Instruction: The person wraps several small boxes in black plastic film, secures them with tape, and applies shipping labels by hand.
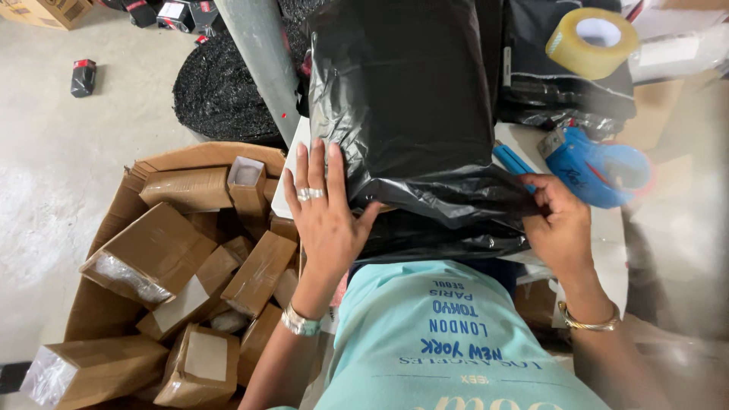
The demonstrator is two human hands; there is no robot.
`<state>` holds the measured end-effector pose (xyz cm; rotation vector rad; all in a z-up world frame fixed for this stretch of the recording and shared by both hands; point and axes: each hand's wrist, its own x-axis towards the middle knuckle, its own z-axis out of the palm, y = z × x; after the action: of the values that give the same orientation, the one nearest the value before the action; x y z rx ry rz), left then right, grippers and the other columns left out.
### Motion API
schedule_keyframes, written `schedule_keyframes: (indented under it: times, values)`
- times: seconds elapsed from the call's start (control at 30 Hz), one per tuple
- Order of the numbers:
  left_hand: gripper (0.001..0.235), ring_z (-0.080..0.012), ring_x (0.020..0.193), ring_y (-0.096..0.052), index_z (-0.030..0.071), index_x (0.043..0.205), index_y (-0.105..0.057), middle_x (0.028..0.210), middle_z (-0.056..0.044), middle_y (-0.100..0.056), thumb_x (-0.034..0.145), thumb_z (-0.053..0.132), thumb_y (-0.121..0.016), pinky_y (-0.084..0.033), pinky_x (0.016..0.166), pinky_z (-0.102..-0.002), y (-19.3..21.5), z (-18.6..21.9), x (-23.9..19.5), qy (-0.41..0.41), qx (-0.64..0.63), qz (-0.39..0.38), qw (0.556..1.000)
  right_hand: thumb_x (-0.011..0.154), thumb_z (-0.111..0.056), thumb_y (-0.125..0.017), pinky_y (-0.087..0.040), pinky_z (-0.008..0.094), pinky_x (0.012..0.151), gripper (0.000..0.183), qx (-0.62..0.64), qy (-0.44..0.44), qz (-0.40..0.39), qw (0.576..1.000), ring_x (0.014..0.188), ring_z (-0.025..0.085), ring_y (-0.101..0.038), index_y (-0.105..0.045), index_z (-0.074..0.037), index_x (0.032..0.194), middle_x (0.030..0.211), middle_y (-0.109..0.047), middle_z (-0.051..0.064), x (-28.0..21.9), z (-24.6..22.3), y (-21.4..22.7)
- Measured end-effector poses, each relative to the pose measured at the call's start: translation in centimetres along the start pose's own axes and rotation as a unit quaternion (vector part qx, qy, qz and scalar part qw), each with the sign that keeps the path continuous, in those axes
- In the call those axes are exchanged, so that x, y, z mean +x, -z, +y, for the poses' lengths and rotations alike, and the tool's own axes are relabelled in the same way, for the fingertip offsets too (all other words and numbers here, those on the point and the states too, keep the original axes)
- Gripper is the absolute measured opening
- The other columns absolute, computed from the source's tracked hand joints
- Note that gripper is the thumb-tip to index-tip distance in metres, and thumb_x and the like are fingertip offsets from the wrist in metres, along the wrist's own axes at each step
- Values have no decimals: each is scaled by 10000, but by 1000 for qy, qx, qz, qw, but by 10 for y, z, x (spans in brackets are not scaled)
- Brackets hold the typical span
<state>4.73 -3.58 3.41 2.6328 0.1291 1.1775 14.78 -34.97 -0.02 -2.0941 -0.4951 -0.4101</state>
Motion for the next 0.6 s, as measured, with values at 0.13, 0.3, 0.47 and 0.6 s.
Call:
schedule_keyframes:
  times: [0.13,0.3,0.47,0.6]
  values:
    - [1018,-420,1464,-412,-13,1554,-336,1512,-235,-493,821,482,-839,-280,1209,-555,-5,-6,6,-5,-29,14,999,743,141,-612,-427,232,590,470,-66,24,-1,998,629,83,-496,-683,4,1186,722,-542,45,3,12,6]
    - [1003,-393,1096,-580,-45,1551,-311,1383,-268,-559,822,378,-857,-461,934,-481,-16,-16,-16,53,-94,-33,994,826,93,-619,-388,212,571,427,40,-9,-28,999,649,45,-473,-661,-8,1239,752,-542,-2,0,14,6]
    - [779,-265,615,-655,82,1559,-422,957,-135,-716,822,31,-667,-519,617,-392,-6,-37,-47,196,-193,-80,958,780,72,-712,-383,242,561,480,-18,-61,-23,998,611,83,-462,-686,-27,1249,693,-537,32,-4,-3,7]
    - [619,-288,593,-643,116,1457,-519,728,-129,-651,864,8,-660,-508,586,-400,4,-35,-56,220,-178,-77,956,731,7,-784,-493,301,707,677,-59,65,8,996,760,154,-572,-605,-36,1382,862,-590,55,1,-37,7]
